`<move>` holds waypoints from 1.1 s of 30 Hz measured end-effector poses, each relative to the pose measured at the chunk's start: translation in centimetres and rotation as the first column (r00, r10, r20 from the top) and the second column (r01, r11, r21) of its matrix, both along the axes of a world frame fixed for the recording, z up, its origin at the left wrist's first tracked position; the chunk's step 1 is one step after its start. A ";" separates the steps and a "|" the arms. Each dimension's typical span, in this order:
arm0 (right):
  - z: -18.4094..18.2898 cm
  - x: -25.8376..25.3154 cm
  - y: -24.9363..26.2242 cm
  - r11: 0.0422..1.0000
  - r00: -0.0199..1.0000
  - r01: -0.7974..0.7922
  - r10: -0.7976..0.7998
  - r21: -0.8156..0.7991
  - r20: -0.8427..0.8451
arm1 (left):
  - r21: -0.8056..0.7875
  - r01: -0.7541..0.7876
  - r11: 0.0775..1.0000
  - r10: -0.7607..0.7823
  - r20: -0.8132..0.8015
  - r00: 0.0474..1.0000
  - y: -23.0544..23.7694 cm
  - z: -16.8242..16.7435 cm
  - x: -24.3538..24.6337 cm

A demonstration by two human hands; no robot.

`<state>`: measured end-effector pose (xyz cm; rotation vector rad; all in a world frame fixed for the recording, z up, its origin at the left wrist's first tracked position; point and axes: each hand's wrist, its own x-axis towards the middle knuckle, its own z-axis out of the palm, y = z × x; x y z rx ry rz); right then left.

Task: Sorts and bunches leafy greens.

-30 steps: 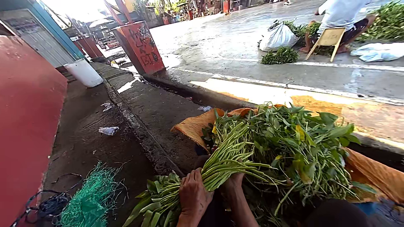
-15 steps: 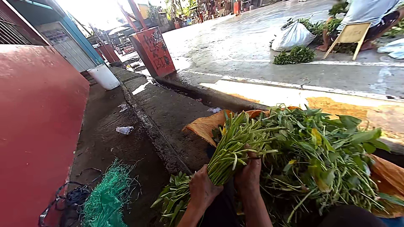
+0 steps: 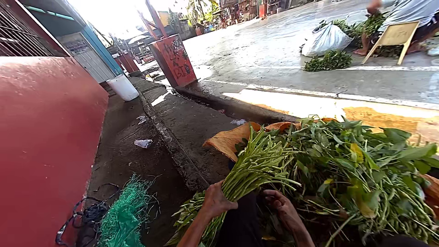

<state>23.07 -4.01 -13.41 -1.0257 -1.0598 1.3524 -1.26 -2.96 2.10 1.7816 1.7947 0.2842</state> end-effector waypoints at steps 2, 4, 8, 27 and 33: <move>1.8 -2.2 0.9 0.991 0.994 -0.085 0.077 0.108 0.073 | -0.007 0.075 0.997 -0.074 0.064 0.995 0.2 -0.2 -0.4; 4.5 -3.4 1.7 0.967 0.989 -0.083 0.109 0.241 -0.096 | -0.016 0.146 0.989 -0.144 0.112 0.983 0.8 -0.2 -0.7; 9.9 -5.0 2.1 0.912 0.932 -0.140 0.253 0.386 -0.260 | 0.019 0.192 0.981 -0.190 0.279 0.941 1.4 -0.8 -0.6; 11.1 -6.2 1.5 0.948 0.851 0.284 -0.179 0.145 -0.494 | 0.591 0.390 0.706 -0.519 0.057 0.853 -1.2 -1.8 2.1; 11.8 -7.3 1.1 0.933 0.872 0.329 -0.241 0.145 -0.426 | 0.490 0.406 0.771 -0.311 -0.266 0.912 -2.8 1.4 3.6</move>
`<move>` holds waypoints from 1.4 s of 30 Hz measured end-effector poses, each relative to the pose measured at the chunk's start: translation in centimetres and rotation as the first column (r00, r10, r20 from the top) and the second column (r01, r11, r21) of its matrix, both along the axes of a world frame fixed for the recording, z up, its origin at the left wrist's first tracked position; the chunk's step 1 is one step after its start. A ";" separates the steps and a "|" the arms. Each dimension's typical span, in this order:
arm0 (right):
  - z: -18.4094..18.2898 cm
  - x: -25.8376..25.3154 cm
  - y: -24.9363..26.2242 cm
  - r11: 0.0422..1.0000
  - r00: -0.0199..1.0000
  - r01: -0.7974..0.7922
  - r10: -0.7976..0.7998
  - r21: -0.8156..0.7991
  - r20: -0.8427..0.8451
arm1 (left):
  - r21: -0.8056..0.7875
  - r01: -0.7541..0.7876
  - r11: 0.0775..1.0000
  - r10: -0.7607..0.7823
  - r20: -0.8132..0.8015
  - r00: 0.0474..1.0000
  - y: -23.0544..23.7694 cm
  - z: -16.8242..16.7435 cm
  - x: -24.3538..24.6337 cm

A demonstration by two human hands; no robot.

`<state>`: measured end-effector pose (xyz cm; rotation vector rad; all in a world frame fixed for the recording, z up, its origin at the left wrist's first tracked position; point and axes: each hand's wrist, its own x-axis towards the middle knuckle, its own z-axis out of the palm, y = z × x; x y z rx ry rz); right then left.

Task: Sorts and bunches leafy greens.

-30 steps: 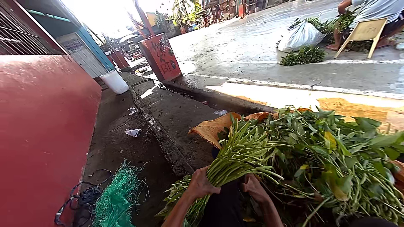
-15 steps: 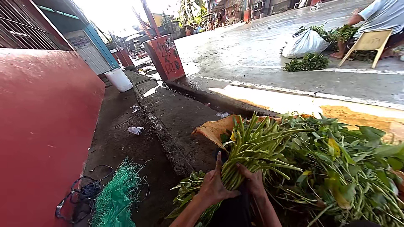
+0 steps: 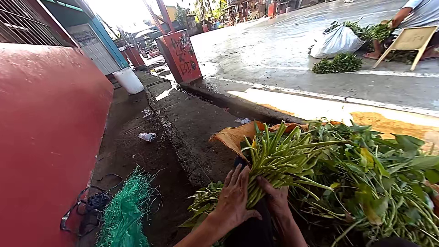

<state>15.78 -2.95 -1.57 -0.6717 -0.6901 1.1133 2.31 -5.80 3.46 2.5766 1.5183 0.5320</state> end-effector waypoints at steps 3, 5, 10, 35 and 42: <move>0.8 -0.5 -0.4 0.996 0.999 0.043 -0.042 -0.076 0.021 | -0.121 -0.180 0.976 0.177 -0.036 0.984 -0.6 0.5 2.1; 1.0 -0.3 -0.6 0.992 0.999 0.035 -0.031 -0.124 0.034 | -0.135 -0.231 0.963 0.240 0.052 0.969 0.2 -0.6 3.1; -0.2 1.0 -0.7 0.993 0.988 0.027 -0.010 -0.112 0.153 | -0.351 -0.265 0.898 0.300 0.047 0.953 2.9 0.0 3.5; -0.5 3.9 2.0 0.951 0.888 0.221 -0.288 -0.217 -0.358 | -0.457 -0.101 0.884 -0.032 -0.273 0.962 6.7 1.2 7.5; 7.7 10.7 0.4 0.910 0.860 0.409 -0.362 0.062 -0.361 | -0.229 0.224 0.947 -0.267 -0.177 0.947 7.0 9.5 14.2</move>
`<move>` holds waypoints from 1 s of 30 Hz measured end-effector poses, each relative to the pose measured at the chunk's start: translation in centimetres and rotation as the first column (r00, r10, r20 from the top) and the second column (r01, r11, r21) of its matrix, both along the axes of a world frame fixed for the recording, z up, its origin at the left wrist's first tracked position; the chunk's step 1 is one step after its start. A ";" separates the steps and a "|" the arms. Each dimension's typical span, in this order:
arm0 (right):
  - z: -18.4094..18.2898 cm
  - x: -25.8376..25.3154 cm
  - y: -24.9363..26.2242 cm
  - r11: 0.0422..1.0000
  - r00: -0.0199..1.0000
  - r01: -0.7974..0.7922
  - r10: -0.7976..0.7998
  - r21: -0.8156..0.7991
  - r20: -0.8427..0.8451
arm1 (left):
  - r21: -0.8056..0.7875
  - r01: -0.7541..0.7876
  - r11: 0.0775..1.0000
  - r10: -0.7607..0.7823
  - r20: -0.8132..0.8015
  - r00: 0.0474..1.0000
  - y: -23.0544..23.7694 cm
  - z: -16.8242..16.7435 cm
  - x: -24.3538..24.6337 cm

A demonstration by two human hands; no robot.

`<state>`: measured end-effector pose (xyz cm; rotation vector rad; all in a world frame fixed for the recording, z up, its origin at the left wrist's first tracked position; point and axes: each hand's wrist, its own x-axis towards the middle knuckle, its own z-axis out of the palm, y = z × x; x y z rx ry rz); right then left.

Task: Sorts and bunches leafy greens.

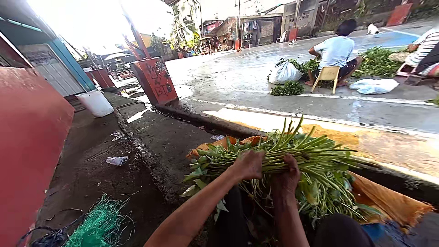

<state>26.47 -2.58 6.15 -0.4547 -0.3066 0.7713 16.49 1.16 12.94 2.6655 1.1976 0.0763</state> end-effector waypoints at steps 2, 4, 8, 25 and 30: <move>3.2 1.7 -0.7 0.994 0.991 0.090 -0.096 0.069 0.094 | 0.108 0.072 0.992 -0.084 0.119 0.989 -0.1 2.2 1.6; 6.1 2.5 -1.7 0.975 0.947 0.201 -0.218 0.095 0.237 | 0.155 0.131 0.979 -0.173 0.297 0.939 0.0 3.1 2.6; 8.0 0.5 -2.7 0.936 0.805 0.325 -0.201 -0.131 0.558 | 0.077 0.261 0.962 -0.227 0.756 0.614 1.3 -1.8 2.1; -9.9 -3.5 -3.3 0.621 -0.362 0.358 0.780 -0.697 0.510 | -0.628 0.140 0.765 0.628 0.681 -0.377 1.0 -21.0 -10.0; -16.0 -2.6 -3.3 0.668 -0.146 0.137 0.744 -0.731 0.652 | -0.571 0.330 0.752 0.656 0.592 -0.469 0.7 -21.3 -8.8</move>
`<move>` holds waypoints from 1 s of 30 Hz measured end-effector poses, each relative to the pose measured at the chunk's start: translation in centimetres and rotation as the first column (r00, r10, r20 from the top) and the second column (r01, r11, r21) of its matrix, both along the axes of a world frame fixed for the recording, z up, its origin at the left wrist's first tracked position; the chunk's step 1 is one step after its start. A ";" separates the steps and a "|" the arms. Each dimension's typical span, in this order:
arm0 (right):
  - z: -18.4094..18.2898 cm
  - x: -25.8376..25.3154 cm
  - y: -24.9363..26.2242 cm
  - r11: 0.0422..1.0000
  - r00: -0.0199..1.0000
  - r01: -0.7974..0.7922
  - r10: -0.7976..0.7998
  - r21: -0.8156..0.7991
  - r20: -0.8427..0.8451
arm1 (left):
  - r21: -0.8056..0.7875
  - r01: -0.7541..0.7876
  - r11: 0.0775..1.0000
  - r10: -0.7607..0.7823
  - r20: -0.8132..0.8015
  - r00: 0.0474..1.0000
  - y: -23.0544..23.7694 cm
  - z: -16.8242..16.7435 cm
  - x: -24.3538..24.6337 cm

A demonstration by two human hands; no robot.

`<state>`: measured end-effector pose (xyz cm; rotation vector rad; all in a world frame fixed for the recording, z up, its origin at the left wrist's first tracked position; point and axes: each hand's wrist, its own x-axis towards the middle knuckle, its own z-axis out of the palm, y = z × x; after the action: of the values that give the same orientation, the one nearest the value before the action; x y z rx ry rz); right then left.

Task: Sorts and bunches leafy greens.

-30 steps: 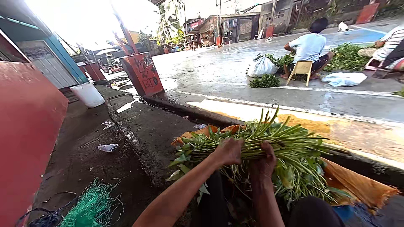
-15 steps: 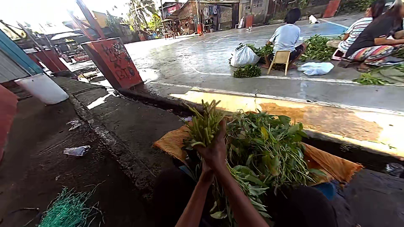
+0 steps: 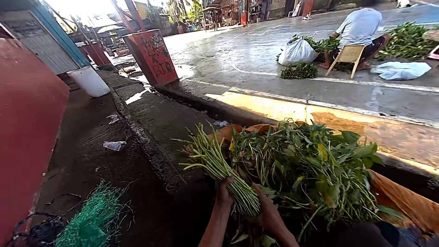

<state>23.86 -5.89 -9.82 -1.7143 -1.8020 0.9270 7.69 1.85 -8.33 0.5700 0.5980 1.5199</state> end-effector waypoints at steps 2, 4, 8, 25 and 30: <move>-3.0 0.2 -0.4 0.983 0.993 0.062 -0.043 0.173 -0.114 | 0.013 0.080 0.997 -0.080 0.019 0.997 0.1 -0.7 0.5; -4.8 0.4 -0.9 0.972 0.987 0.111 -0.083 0.209 -0.140 | -0.006 0.141 0.990 -0.141 -0.044 0.989 0.2 -1.4 0.9; -0.4 2.0 0.1 0.962 0.982 -0.105 0.141 -0.253 0.129 | -0.136 0.226 0.965 -0.254 -0.248 0.935 1.4 -0.8 0.1; 9.0 -0.1 7.8 0.946 0.939 0.288 -0.249 0.147 -0.238 | -0.422 0.409 0.809 -0.492 -0.106 0.864 -0.9 -2.3 2.2; 7.6 0.8 8.9 0.972 0.950 0.233 -0.232 -0.022 -0.211 | -0.391 0.429 0.814 -0.493 -0.077 0.866 -0.8 -2.5 2.1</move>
<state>24.62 2.99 -2.23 -1.7097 -1.4294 0.9635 9.82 1.04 -10.81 0.5170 0.7898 0.8709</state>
